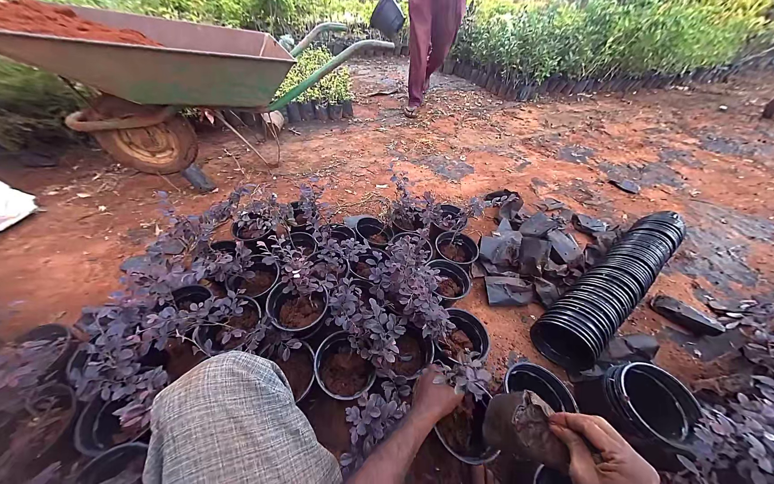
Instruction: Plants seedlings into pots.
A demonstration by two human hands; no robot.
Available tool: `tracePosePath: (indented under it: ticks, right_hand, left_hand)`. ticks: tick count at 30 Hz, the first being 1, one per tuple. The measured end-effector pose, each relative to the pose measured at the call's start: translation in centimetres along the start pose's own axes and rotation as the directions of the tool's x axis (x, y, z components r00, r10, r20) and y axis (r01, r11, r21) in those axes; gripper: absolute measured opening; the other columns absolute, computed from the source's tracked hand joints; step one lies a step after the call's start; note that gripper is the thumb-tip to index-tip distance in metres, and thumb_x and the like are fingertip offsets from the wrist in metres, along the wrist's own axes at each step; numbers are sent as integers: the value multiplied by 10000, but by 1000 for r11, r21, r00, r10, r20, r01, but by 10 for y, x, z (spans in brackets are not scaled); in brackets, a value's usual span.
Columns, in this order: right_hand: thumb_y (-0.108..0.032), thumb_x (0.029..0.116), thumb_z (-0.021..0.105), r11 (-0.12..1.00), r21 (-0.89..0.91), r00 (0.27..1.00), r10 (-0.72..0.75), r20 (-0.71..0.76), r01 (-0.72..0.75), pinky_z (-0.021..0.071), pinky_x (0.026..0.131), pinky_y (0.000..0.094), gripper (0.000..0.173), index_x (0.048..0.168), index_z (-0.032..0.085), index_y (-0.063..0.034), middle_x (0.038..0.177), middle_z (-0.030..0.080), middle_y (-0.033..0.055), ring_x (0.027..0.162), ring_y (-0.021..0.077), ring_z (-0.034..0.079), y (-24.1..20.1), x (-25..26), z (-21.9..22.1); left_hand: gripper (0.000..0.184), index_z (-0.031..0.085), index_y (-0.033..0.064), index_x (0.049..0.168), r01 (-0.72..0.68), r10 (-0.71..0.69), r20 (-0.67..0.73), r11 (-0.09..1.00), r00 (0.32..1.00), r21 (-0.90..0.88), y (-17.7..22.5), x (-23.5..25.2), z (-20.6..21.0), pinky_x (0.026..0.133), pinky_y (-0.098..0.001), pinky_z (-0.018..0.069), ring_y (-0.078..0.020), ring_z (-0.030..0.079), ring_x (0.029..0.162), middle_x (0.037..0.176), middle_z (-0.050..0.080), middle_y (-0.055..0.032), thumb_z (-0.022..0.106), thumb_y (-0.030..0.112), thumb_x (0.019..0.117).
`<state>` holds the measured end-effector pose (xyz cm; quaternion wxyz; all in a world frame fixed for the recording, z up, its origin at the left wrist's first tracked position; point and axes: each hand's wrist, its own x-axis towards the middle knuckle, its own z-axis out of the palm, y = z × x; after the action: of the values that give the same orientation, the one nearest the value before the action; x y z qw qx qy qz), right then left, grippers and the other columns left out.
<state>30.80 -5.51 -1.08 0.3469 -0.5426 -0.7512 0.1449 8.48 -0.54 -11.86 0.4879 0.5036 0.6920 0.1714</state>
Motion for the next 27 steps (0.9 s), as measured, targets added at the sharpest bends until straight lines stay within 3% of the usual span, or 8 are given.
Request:
tracePosePath:
  ticks: [2, 5, 7, 10, 13, 18, 22, 27]
  right_hand:
    - [-17, 912, 642, 998, -34, 999, -46, -9, 45, 558, 881, 375, 147, 941, 785, -7, 952, 736, 174, 940, 260, 707, -7, 0, -3]
    - [-21, 926, 621, 988, -95, 992, -123, -40, 119, 541, 902, 377, 161, 928, 781, 1, 936, 733, 189, 942, 294, 697, -19, 0, -1]
    - [-4, 912, 631, 979, -140, 987, -154, -35, 148, 563, 892, 444, 145, 930, 773, 11, 939, 732, 212, 943, 356, 707, -12, -8, 28]
    - [52, 841, 662, 977, -195, 988, -60, 145, 88, 580, 823, 543, 155, 923, 784, 1, 923, 735, 202, 917, 408, 716, 18, -22, 80]
    - [59, 832, 660, 964, -250, 982, -42, 182, 88, 585, 810, 527, 177, 920, 788, -25, 922, 739, 178, 905, 384, 722, 15, -22, 85]
    - [17, 832, 647, 940, -283, 981, -183, 63, 193, 581, 805, 466, 144, 893, 772, -21, 905, 740, 174, 877, 364, 719, -1, -19, 72]
    - [72, 808, 659, 956, -256, 985, -110, 135, 142, 586, 804, 504, 162, 892, 775, -4, 898, 737, 177, 879, 376, 723, 14, -23, 95]
    - [39, 830, 650, 947, -285, 988, -129, 91, 150, 589, 814, 488, 162, 897, 785, -19, 914, 747, 169, 899, 360, 731, 15, -17, 74]
  left_hand:
    - [531, 611, 42, 1376, -3, 3, -15, 999, 1000, -39, -2, 4, -2, 1162, -503, 370, -329, 486, 1386, 1454, 550, -196, 670, 366, 960]
    - [589, 622, 47, 1353, 24, -31, -46, 989, 998, -148, -7, 13, 1, 1139, -501, 402, -314, 523, 1347, 1408, 585, -187, 762, 363, 876]
    - [567, 640, 58, 1336, 4, -9, -33, 990, 999, -142, -7, 14, 1, 1129, -498, 408, -301, 537, 1333, 1390, 603, -175, 752, 375, 879]
    - [535, 667, 90, 1301, 11, -12, -7, 992, 1000, -127, -6, 16, 5, 1103, -505, 435, -280, 560, 1306, 1362, 624, -148, 720, 407, 873]
    - [549, 659, 113, 1312, 19, -16, 20, 989, 1000, -148, -7, 19, 6, 1105, -523, 431, -286, 545, 1324, 1386, 609, -142, 717, 430, 869]
    - [551, 665, 101, 1294, 38, -35, 20, 977, 999, -207, -9, 24, 6, 1076, -551, 451, -304, 571, 1292, 1357, 626, -153, 712, 439, 862]
    - [505, 662, 93, 1299, 42, -35, 39, 978, 999, -202, -5, 22, 1, 1082, -545, 445, -306, 568, 1290, 1357, 622, -158, 708, 393, 896]
    - [497, 668, 99, 1287, 24, -13, 58, 981, 998, -191, -8, 21, 6, 1081, -540, 449, -292, 572, 1288, 1355, 625, -150, 702, 386, 883]
